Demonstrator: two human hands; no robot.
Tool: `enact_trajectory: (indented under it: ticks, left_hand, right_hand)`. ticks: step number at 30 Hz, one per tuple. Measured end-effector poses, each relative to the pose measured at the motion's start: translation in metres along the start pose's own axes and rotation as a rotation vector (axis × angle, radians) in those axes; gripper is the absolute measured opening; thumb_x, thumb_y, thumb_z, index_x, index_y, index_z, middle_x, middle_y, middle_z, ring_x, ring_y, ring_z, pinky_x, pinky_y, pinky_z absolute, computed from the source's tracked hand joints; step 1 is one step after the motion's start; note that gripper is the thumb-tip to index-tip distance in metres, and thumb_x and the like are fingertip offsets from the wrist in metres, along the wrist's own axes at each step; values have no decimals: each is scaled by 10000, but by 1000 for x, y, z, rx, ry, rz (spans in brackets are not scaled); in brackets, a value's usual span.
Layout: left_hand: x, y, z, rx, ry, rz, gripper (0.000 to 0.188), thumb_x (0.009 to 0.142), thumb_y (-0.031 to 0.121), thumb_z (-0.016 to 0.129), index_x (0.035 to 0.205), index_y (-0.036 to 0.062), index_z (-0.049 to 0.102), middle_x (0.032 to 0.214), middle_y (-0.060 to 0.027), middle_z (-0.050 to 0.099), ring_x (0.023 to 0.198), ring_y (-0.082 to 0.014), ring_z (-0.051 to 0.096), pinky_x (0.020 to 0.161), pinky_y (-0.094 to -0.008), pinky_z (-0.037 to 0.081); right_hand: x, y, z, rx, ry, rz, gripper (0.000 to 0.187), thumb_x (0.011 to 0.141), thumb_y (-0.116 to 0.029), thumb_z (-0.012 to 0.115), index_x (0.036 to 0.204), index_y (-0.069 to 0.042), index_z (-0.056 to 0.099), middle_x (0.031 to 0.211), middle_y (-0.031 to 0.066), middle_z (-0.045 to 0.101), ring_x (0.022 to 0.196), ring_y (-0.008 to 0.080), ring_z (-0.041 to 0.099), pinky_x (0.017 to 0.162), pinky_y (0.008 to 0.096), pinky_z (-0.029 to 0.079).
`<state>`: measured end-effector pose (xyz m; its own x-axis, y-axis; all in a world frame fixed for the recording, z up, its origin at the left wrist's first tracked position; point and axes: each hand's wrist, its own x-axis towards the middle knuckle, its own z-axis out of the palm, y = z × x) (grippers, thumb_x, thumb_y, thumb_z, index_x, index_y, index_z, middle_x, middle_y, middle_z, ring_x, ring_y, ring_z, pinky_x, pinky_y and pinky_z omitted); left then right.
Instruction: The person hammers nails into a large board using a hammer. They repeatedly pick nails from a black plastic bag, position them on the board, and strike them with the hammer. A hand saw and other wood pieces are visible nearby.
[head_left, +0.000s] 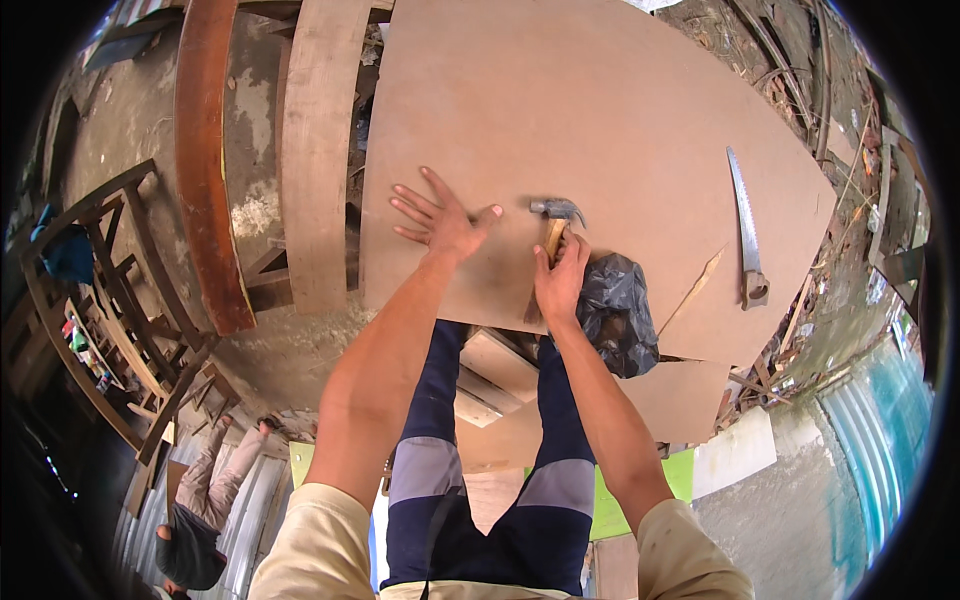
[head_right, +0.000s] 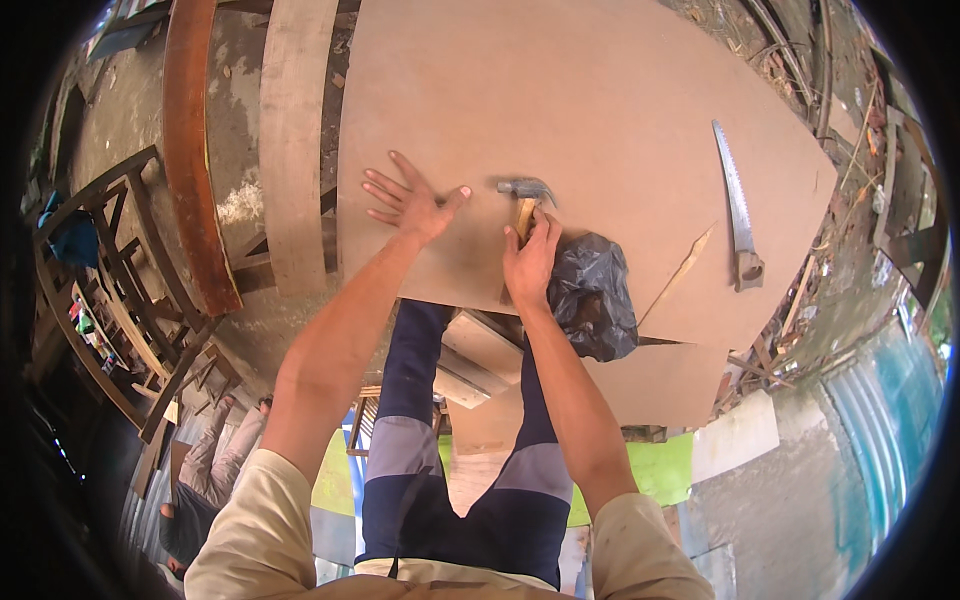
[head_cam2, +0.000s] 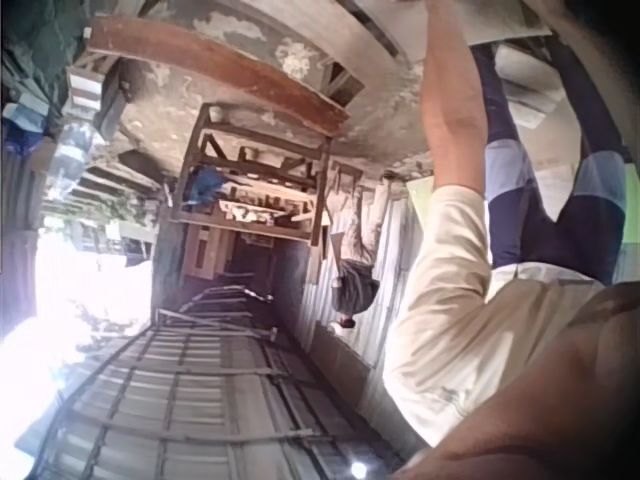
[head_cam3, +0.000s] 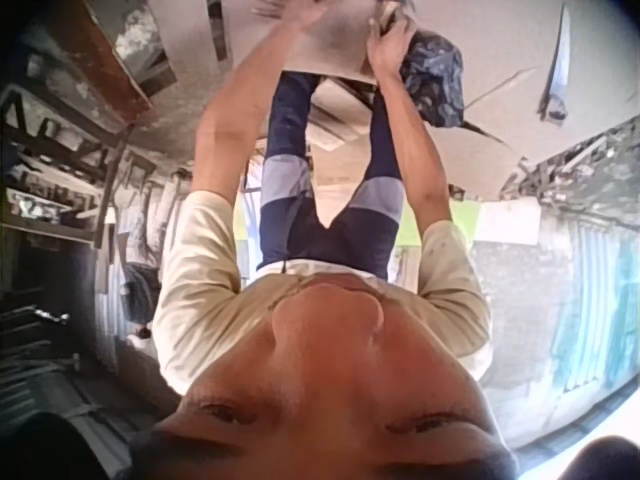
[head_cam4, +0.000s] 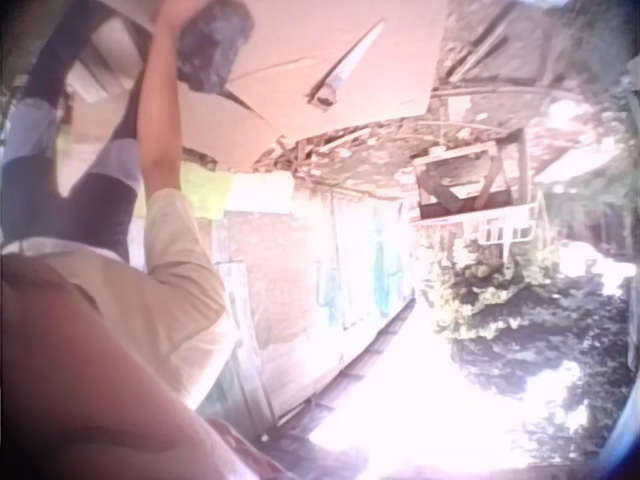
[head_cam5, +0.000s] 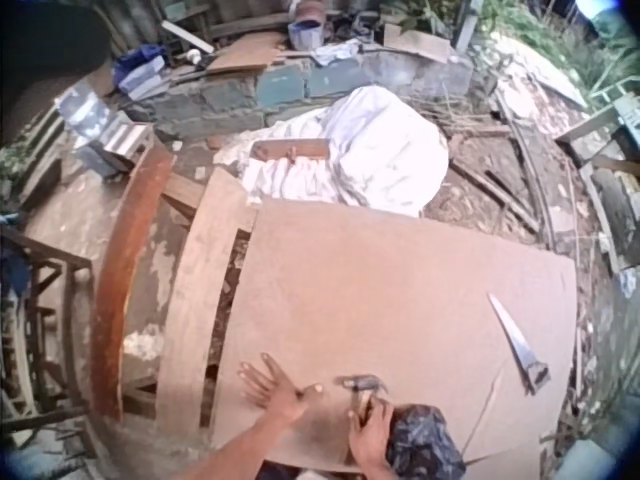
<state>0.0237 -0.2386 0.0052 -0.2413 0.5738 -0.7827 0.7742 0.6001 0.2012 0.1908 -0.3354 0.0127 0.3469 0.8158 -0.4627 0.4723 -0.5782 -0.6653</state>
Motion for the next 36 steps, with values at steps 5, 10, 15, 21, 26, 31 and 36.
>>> enact_trajectory:
  ticks: [5,10,15,21,26,31,36]
  left_hand:
    - [7,-4,7,44,39,-8,1490,724,736,752,1543,82,-307,1494,-410,-392,1398,-553,-392,1065,-788,-116]
    - [1,-3,7,22,61,23,1479,725,737,747,1552,90,-294,1501,-404,-388,1405,-533,-397,1055,-789,-136]
    - [-1,-7,12,12,106,61,1447,738,734,734,1566,95,-266,1510,-392,-387,1406,-529,-400,1050,-788,-144]
    - [3,-19,19,-64,185,156,1312,816,696,678,1593,133,-218,1530,-379,-371,1416,-517,-395,1048,-783,-153]
    - [3,-27,27,25,372,259,1245,821,666,684,1628,132,-100,1594,-387,-220,1479,-536,-255,1086,-769,-112]
    - [8,-27,18,68,445,361,1287,763,709,717,1639,128,-26,1621,-379,-136,1512,-515,-185,1113,-750,-94]
    - [11,-35,19,45,414,373,1316,736,685,755,1641,137,-28,1626,-362,-164,1514,-486,-218,1107,-739,-140]
  right_hand:
    - [0,-3,0,-10,1,0,538,919,-94,706,1380,18,453,1306,216,466,1096,363,561,962,448,484]
    - [-2,-6,1,33,62,43,481,937,-78,671,1370,19,486,1287,205,487,1041,316,577,932,428,496]
    - [-7,1,-11,149,216,-84,449,960,-42,623,1385,19,493,1238,197,527,1048,289,597,844,378,542]
    - [-3,2,2,493,147,-218,255,1025,-107,613,1238,22,666,1068,115,730,933,160,700,805,298,571]
    - [21,-9,26,429,-26,-405,217,1018,-89,624,1184,31,697,1059,94,711,879,121,662,751,269,556]
    - [40,-5,34,329,29,-463,173,992,-63,640,1113,44,703,910,88,722,775,126,664,711,262,548]
    - [48,18,52,249,158,-661,162,966,-69,671,1082,42,694,829,80,724,743,130,674,712,267,553]
